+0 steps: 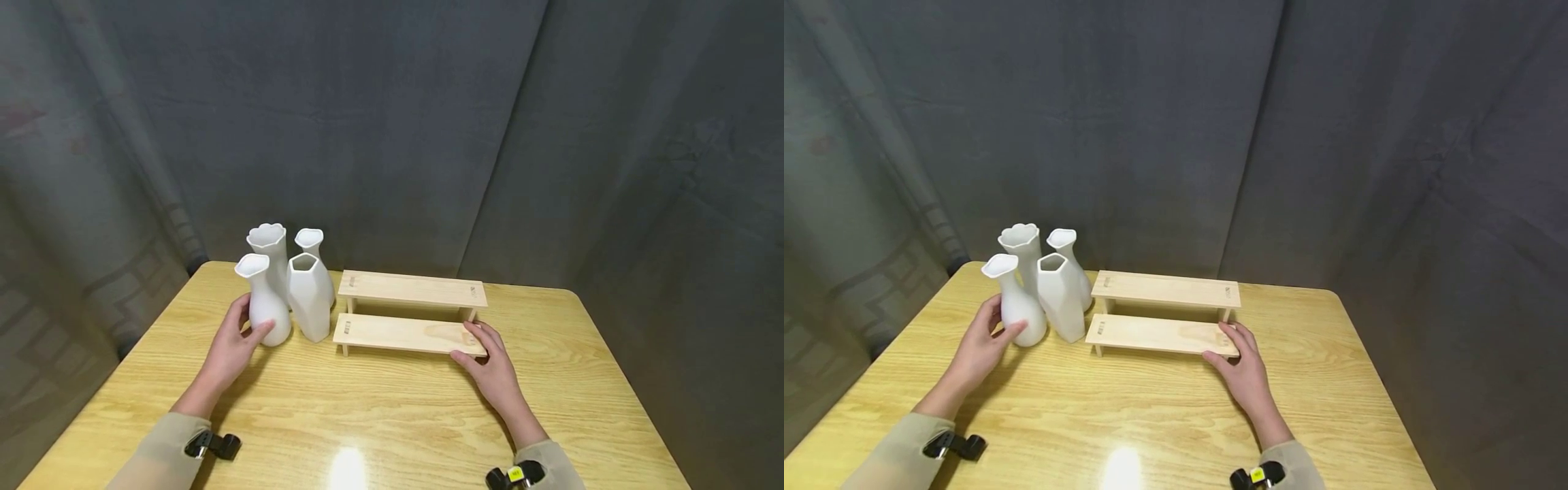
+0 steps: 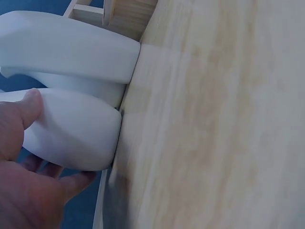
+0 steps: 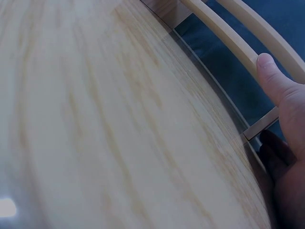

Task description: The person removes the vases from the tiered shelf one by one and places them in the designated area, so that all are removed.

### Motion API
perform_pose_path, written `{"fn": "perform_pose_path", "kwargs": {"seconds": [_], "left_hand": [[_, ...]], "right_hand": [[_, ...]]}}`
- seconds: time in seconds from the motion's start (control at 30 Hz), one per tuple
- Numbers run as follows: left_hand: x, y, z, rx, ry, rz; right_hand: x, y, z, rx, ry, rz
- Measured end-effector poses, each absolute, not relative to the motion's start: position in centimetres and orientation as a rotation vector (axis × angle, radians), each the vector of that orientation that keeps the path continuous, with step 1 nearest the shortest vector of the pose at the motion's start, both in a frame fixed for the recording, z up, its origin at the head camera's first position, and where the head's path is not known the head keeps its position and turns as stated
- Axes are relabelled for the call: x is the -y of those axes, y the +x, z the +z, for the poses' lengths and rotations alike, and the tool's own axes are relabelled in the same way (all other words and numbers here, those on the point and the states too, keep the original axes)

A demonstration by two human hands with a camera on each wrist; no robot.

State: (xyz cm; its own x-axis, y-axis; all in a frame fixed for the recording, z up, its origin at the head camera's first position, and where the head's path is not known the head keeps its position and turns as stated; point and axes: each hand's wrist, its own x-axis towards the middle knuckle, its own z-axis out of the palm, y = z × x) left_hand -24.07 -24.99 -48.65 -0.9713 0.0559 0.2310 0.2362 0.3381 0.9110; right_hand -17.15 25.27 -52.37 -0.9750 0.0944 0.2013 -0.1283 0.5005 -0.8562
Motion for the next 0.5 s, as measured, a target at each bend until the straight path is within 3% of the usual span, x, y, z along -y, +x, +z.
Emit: {"fn": "perform_pose_path", "kwargs": {"seconds": [0.5], "left_hand": [[25.33, -24.14, -48.83, 2.506, -0.251, -1.69]], "right_hand": [[-25.35, -17.21, -52.6, 2.541, 0.012, 1.473]]}}
